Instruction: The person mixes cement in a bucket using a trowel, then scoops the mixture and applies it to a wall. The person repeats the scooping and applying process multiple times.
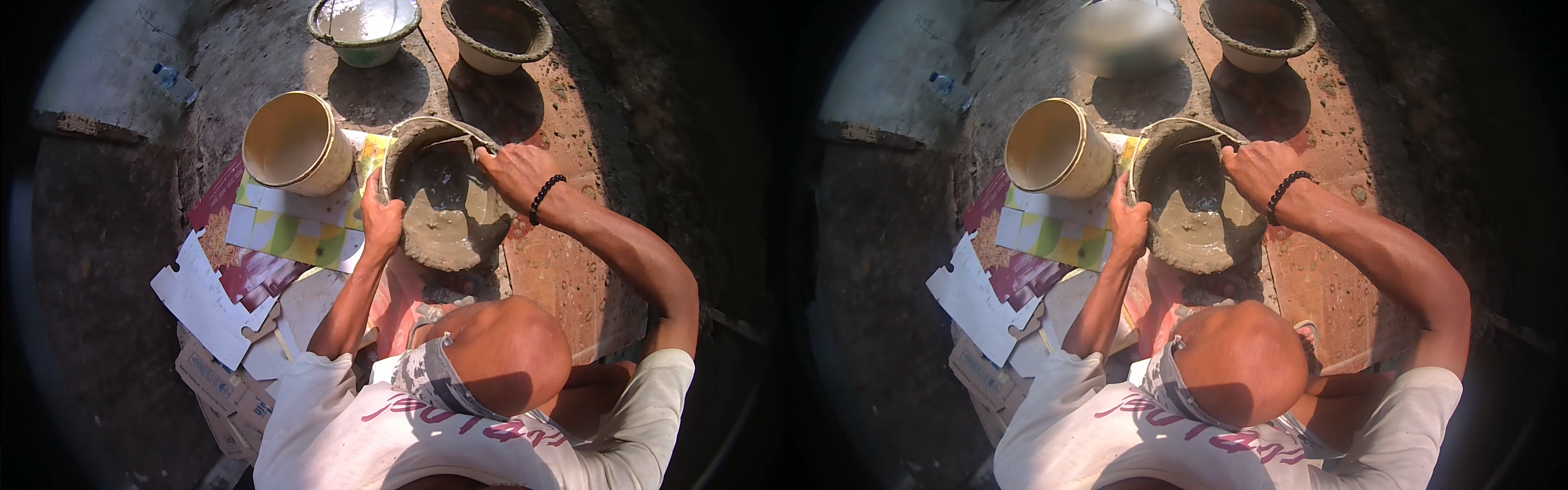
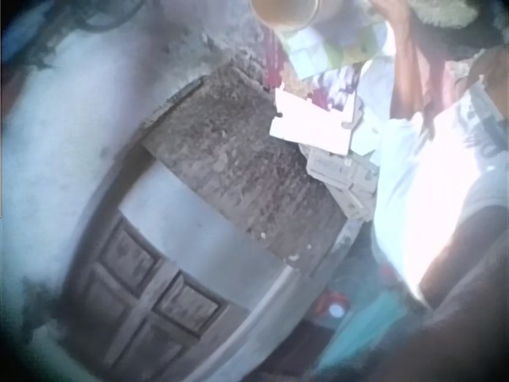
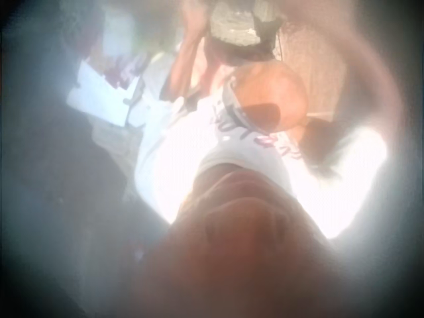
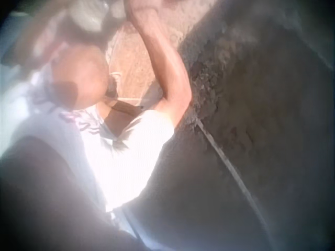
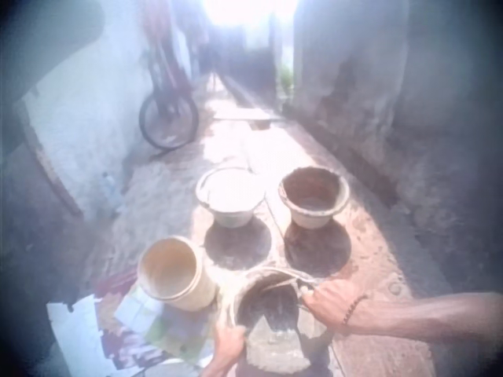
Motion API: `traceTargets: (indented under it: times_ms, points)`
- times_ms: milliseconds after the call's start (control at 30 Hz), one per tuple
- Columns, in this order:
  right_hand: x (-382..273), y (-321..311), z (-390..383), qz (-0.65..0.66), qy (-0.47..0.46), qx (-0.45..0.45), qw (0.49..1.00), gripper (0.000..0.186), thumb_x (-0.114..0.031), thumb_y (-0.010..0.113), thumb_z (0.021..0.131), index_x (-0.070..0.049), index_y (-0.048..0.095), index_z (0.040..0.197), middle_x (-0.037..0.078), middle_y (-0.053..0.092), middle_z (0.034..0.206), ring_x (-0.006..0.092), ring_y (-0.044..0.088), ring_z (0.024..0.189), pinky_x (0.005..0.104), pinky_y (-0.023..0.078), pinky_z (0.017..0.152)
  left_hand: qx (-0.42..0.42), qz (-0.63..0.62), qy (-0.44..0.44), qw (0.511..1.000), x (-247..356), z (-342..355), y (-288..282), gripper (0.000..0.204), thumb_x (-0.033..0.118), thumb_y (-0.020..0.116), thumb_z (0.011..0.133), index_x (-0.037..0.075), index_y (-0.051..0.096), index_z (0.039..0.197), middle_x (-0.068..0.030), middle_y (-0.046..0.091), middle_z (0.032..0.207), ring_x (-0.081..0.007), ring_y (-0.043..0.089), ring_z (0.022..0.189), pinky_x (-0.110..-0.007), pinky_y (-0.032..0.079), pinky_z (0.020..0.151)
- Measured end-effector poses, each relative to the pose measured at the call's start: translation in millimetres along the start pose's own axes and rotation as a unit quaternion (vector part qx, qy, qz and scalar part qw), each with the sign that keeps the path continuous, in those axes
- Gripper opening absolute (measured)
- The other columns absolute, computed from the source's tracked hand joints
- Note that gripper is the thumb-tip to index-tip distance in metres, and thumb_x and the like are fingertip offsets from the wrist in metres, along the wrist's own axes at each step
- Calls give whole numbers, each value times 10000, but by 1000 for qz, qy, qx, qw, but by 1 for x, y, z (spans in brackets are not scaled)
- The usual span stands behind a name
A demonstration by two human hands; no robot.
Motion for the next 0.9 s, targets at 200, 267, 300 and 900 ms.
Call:
traceTargets:
  times_ms: [200,267,300,900]
  points:
    - [-3,59,14,-15,-108,-35,993,188,-77,521,860,15,594,1006,145,671,700,293,696,704,382,548,591,-48,0,6,999,5,11,15,656,-69,462,682,-69,445,1337,-161,604,1145,-180,578,992,-265,456,870]
    - [0,65,11,-16,-138,-56,989,225,-93,519,865,6,606,1048,133,667,688,289,693,690,387,541,585,-70,29,35,997,14,17,17,668,-80,457,673,-50,462,1341,-130,610,1130,-155,584,942,-251,477,810]
    - [-1,62,12,-20,-149,-58,987,220,-93,518,865,8,608,1038,133,666,685,291,693,690,388,542,589,-84,24,23,996,14,22,20,653,-77,457,676,-51,467,1328,-141,612,1128,-170,584,963,-258,467,838]
    - [-45,50,-2,-87,-291,-103,947,280,-108,513,862,40,543,1099,114,619,611,279,677,637,377,515,524,-156,-8,-43,987,16,54,20,638,-80,468,696,-20,473,1331,-99,620,1061,-106,552,744,-231,450,637]
Point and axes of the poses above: each hand's wrist, its own z-axis towards the middle knuckle, its own y-axis out of the palm, x = y × z, the point moved 6 cm from there along z, towards the middle knuckle
